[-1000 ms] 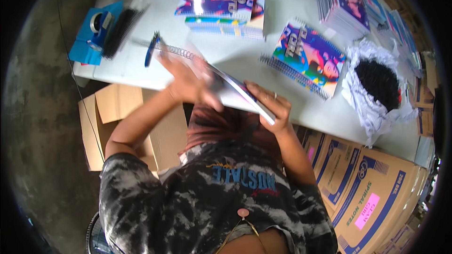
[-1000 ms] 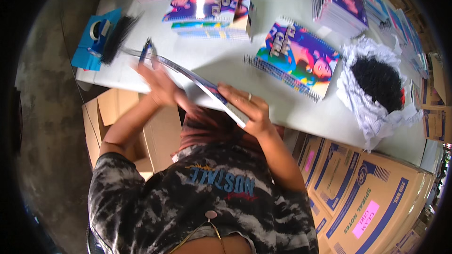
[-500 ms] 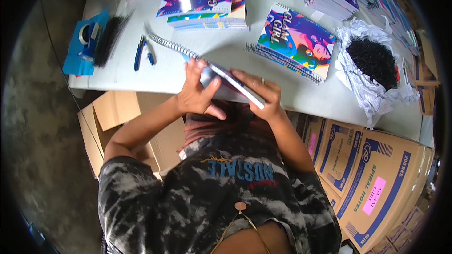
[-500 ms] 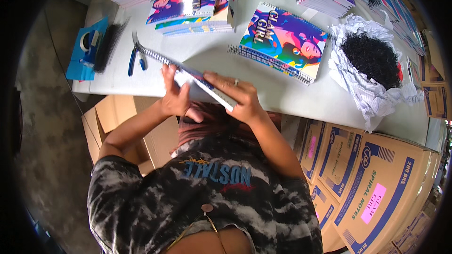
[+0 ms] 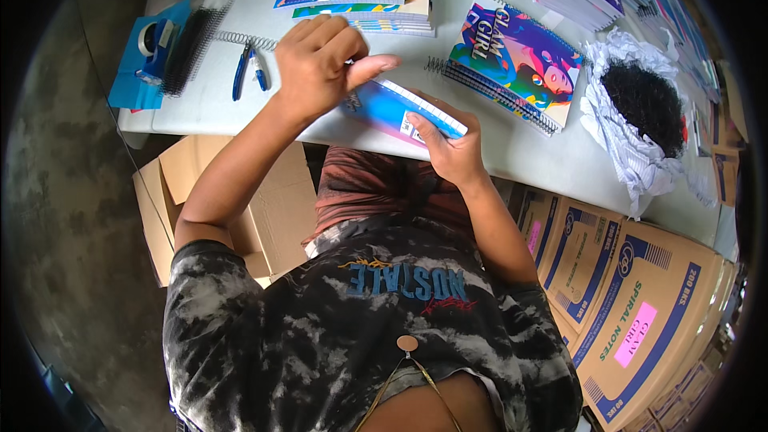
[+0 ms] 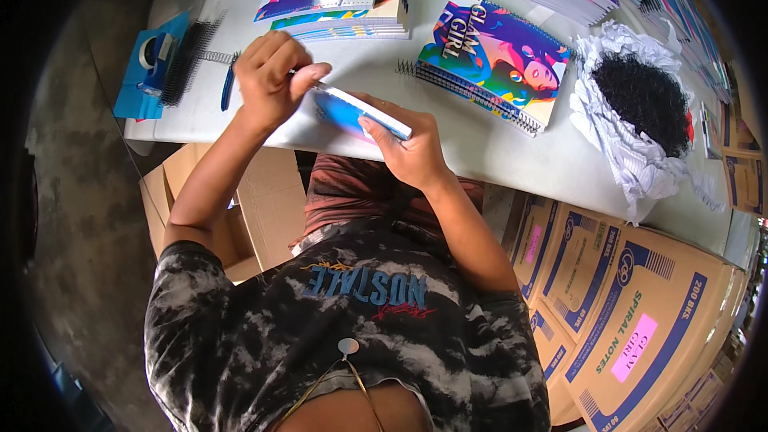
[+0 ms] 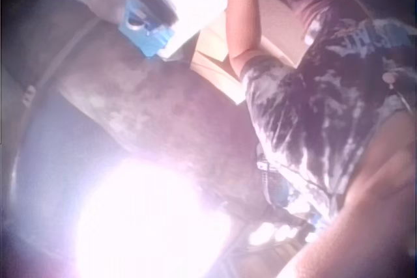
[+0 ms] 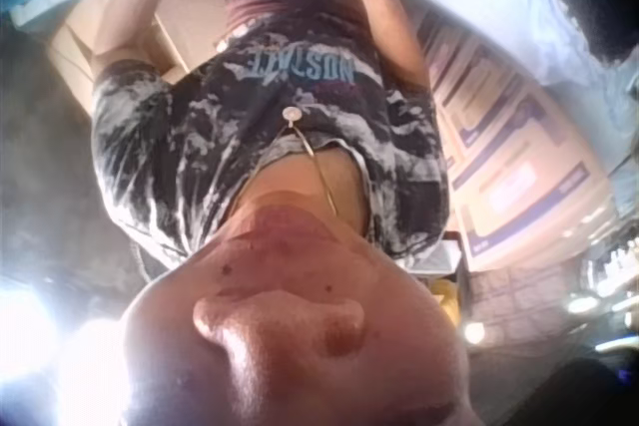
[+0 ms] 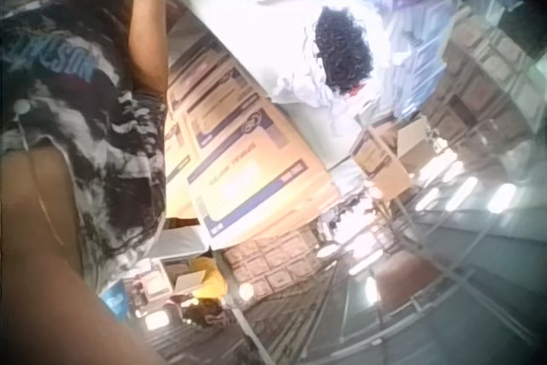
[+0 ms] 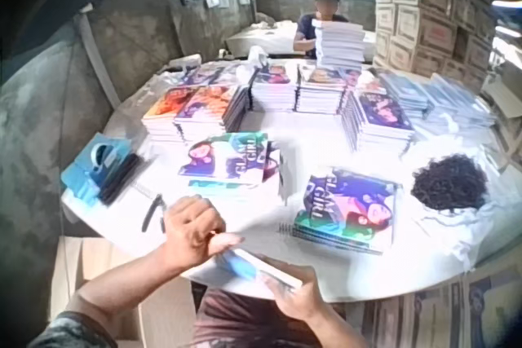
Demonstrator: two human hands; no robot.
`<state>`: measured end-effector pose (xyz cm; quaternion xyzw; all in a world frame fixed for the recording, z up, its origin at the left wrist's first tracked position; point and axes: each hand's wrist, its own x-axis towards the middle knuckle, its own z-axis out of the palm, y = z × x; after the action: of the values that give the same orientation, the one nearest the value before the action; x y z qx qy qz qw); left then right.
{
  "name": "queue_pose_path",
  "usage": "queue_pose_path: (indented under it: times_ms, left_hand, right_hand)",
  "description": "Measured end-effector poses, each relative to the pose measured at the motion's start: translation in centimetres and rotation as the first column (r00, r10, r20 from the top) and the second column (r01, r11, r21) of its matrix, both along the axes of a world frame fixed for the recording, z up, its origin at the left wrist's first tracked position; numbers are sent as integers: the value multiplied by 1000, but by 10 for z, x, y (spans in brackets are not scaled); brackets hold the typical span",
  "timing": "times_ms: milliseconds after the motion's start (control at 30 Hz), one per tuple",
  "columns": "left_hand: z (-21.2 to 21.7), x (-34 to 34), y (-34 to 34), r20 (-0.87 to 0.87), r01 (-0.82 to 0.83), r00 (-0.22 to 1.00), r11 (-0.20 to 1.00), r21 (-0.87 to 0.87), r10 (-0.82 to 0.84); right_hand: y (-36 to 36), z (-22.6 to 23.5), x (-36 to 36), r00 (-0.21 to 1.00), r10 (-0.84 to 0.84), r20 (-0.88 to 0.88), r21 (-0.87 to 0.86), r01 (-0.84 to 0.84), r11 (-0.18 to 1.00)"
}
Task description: The person repeatedly picks up a stack of loose notebook pages and a spiral binding, then inserts the spiral into the punched holes to assemble a notebook. The person places the completed notebook on a growing stack on the table.
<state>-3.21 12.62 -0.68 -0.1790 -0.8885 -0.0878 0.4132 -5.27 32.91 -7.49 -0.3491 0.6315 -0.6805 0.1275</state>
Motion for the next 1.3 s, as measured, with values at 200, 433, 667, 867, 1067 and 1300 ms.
queue_pose_path:
  times_ms: [200, 433, 667, 867, 1067, 1300]
  left_hand:
    - [-1, -8, -14, -320, -93, 940, 990, 108, 123]
    - [-73, 28, -23, -225, 5, 974, 998, -57, -17]
    - [-98, 59, 13, 195, 368, 913, 930, -12, -359]
    - [-93, 43, 20, 134, 186, 973, 982, 30, -188]
    - [-39, 11, 14, -299, 132, 939, 981, -144, -170]
    - [-52, 35, 38, -144, 247, 943, 920, -303, -300]
  right_hand:
    - [-6, 0, 0, 915, -123, -385, -61, 108, 992]
    - [-5, -3, -1, 861, -104, -497, -56, 87, 995]
    - [-4, -8, 3, 903, -118, -413, -114, 78, 990]
    - [-14, -12, 7, 918, -122, -378, -144, 72, 987]
    - [-15, -11, 4, 831, -151, -535, -129, 97, 987]
    - [-12, -5, 3, 921, -102, -376, -101, 69, 992]
